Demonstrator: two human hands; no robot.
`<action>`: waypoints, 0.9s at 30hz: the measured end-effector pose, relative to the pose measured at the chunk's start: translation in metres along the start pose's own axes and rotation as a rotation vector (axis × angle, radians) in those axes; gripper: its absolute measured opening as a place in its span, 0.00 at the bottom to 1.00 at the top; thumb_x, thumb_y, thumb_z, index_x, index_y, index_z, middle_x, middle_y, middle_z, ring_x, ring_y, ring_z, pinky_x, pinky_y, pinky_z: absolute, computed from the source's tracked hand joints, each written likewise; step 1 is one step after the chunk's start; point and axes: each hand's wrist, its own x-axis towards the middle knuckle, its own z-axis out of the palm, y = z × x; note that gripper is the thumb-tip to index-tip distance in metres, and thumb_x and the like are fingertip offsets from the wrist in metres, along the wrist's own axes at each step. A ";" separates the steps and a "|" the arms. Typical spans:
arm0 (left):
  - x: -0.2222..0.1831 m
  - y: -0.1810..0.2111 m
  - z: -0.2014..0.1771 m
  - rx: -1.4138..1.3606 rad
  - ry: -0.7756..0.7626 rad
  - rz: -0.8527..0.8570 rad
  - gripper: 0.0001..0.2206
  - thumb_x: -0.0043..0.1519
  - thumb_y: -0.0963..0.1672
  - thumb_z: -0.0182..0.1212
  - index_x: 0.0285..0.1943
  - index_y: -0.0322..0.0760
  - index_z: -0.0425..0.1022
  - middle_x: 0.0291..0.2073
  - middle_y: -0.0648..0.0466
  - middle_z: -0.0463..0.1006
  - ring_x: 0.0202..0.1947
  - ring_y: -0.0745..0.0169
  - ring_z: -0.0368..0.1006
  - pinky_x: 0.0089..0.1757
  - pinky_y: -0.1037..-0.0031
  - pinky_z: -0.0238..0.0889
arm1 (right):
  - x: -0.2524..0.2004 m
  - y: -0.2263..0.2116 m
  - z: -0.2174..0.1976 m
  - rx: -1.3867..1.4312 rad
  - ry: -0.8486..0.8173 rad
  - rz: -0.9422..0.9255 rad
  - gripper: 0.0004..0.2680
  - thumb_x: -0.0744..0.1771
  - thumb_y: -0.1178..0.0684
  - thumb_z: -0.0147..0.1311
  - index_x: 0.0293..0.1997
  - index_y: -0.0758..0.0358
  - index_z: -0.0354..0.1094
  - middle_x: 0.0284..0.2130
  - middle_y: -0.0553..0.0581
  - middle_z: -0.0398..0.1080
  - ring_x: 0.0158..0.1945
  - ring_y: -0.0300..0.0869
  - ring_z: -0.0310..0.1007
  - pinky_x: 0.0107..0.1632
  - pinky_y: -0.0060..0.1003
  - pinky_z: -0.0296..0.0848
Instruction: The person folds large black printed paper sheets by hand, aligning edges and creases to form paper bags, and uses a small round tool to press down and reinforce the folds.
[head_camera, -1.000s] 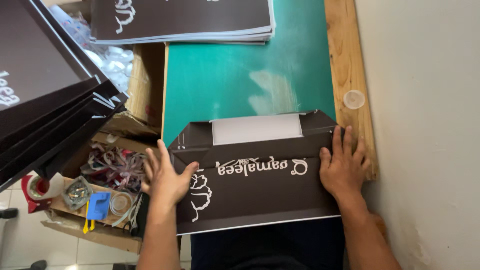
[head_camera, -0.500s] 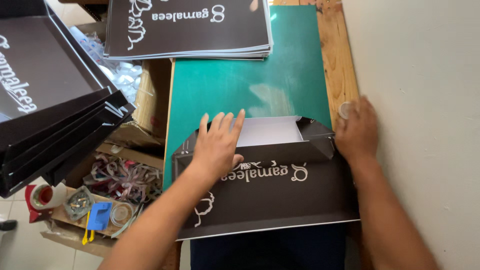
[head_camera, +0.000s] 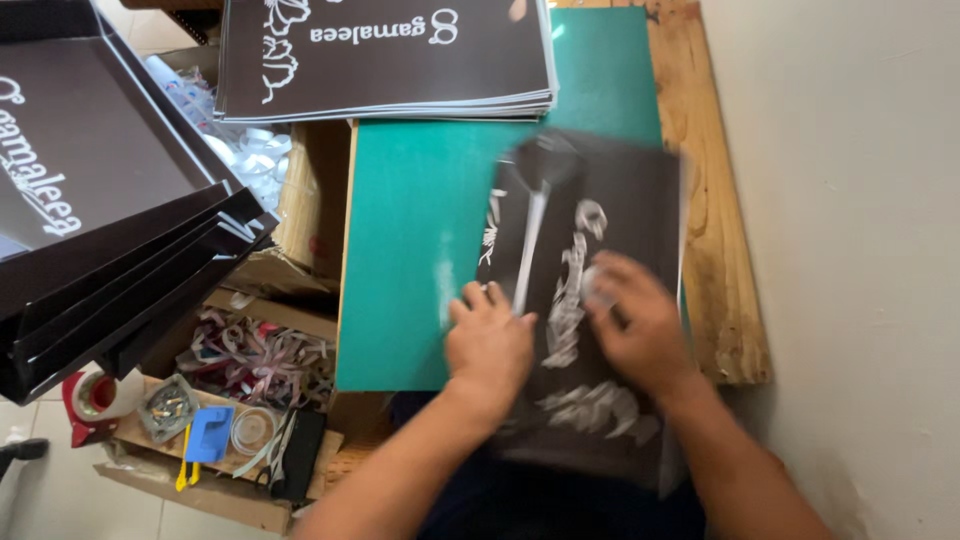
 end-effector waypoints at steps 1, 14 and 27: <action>0.002 0.006 -0.005 0.033 -0.083 0.004 0.28 0.71 0.57 0.55 0.62 0.27 0.74 0.58 0.44 0.70 0.62 0.42 0.64 0.56 0.59 0.64 | -0.004 -0.010 0.006 -0.006 -0.049 0.031 0.09 0.64 0.58 0.60 0.47 0.68 0.74 0.56 0.64 0.72 0.58 0.55 0.74 0.59 0.43 0.73; 0.062 -0.047 0.011 -0.135 0.217 0.512 0.46 0.58 0.63 0.53 0.77 0.31 0.51 0.79 0.47 0.38 0.79 0.46 0.31 0.69 0.43 0.30 | -0.062 -0.053 0.012 -0.208 -0.263 -0.036 0.12 0.62 0.62 0.56 0.49 0.69 0.74 0.57 0.67 0.69 0.62 0.56 0.71 0.59 0.44 0.72; 0.066 -0.044 0.003 -0.157 0.187 0.501 0.41 0.57 0.58 0.55 0.77 0.36 0.52 0.79 0.49 0.41 0.78 0.44 0.31 0.68 0.42 0.28 | -0.061 -0.043 0.015 -0.267 -0.252 -0.014 0.12 0.60 0.56 0.63 0.46 0.62 0.77 0.51 0.60 0.73 0.56 0.55 0.71 0.54 0.46 0.73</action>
